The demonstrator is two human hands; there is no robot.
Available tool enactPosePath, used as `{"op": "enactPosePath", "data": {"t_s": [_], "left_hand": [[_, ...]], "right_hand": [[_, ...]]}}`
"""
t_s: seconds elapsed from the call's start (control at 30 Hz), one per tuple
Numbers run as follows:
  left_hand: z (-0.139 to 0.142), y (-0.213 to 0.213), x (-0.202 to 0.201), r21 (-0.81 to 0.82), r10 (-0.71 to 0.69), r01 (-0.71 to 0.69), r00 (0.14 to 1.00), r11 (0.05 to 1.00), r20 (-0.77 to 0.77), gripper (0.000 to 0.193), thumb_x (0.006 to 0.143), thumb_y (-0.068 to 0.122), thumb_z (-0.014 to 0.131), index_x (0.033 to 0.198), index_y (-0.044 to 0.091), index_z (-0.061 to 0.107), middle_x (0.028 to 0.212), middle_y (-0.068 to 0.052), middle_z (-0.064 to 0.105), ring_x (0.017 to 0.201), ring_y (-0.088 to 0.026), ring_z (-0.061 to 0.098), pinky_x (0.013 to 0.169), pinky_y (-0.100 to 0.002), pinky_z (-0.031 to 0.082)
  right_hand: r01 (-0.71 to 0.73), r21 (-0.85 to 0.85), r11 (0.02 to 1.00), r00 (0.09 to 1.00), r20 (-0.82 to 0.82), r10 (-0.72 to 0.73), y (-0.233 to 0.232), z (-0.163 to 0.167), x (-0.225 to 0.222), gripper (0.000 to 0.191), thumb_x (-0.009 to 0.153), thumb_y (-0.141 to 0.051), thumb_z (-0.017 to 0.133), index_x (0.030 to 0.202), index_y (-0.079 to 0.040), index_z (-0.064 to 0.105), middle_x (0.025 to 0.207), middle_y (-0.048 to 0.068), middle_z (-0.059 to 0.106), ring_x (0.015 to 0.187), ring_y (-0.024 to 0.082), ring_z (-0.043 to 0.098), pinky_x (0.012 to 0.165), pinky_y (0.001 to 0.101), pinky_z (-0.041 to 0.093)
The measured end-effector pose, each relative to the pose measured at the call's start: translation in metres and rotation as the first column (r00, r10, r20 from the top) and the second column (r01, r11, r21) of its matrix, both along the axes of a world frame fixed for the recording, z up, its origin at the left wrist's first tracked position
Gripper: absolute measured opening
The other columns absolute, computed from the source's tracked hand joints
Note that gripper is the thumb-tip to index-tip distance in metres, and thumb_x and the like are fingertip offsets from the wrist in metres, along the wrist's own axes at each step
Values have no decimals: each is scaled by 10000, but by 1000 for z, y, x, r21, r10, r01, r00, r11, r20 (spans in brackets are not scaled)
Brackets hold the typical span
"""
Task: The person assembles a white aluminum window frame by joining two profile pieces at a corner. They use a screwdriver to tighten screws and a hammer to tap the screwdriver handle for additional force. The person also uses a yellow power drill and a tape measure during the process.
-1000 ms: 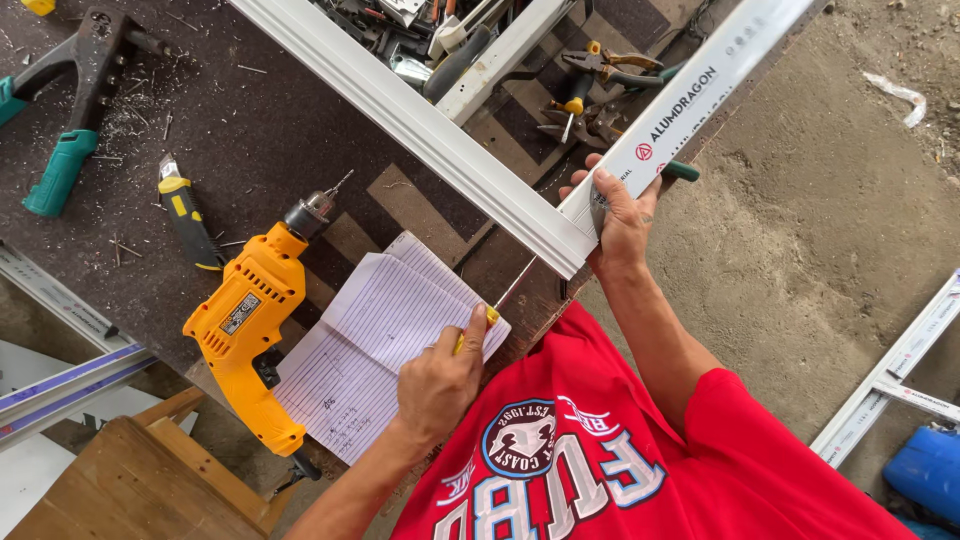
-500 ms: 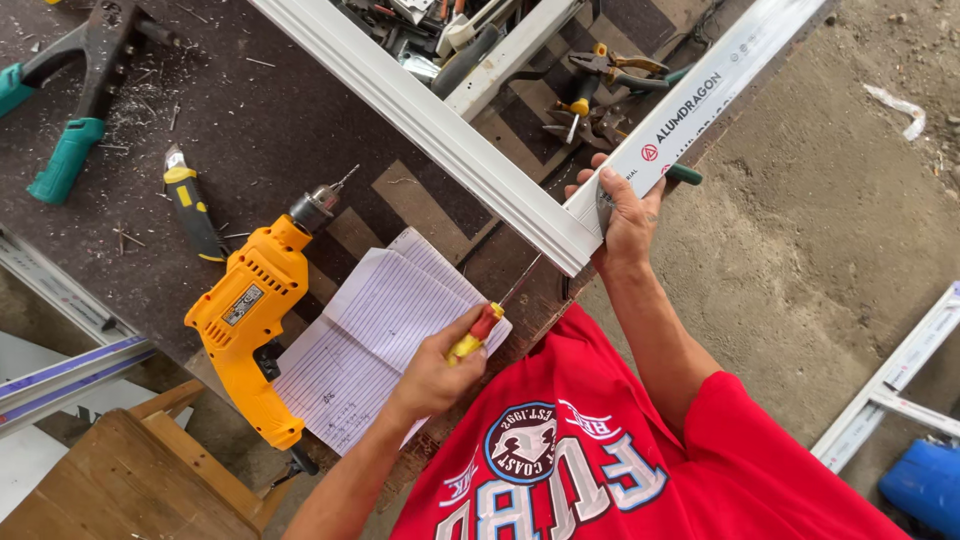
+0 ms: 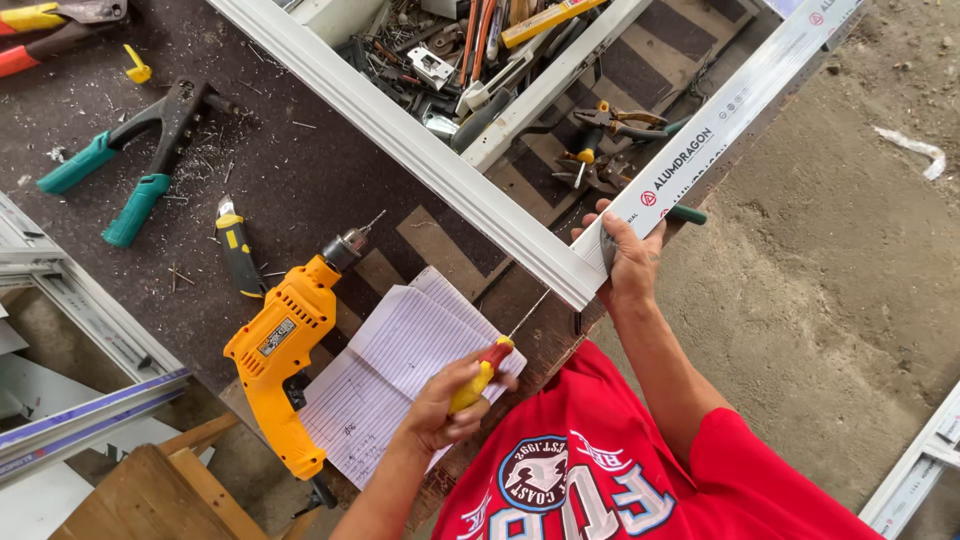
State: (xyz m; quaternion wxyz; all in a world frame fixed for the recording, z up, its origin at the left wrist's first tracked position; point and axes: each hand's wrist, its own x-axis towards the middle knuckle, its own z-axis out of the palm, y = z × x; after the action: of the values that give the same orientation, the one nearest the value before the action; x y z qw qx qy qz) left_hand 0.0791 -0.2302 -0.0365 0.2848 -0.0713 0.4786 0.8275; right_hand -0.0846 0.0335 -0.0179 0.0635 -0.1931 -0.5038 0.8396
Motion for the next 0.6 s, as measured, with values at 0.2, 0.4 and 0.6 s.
{"op": "enactPosePath", "data": {"t_s": [0.2,0.4,0.6], "left_hand": [[6,17,1,-725,-372,-432,651,537,-662,623,891,126,708,1493,129,545,843,-69,653,585,-237,639,479,-389,532],[12,27,8,-771,-432,-519,639,368,-636,632,870,155,718,1484,139,567,822,-48,634,570,-233,628,466,-390,519],[0,10,7,27,149,-153,982,988,113,622,880,137,686,1489,110,565,865,-66,657,580,-184,614,455,-328,503]], "right_hand": [[-15,29,999,1000,-24,16,0,0,-3,580,933,-16,626,1380,-120,272,1188,166,636,953,270,716,754,451,693],[13,26,1000,999,32,-14,3,0,-1,557,926,-31,637,1360,-106,294,1183,158,635,940,271,718,736,443,695],[-37,60,998,999,6,36,4,3,-3,557,924,-30,644,1366,-104,312,1178,163,629,956,268,720,737,441,691]]}}
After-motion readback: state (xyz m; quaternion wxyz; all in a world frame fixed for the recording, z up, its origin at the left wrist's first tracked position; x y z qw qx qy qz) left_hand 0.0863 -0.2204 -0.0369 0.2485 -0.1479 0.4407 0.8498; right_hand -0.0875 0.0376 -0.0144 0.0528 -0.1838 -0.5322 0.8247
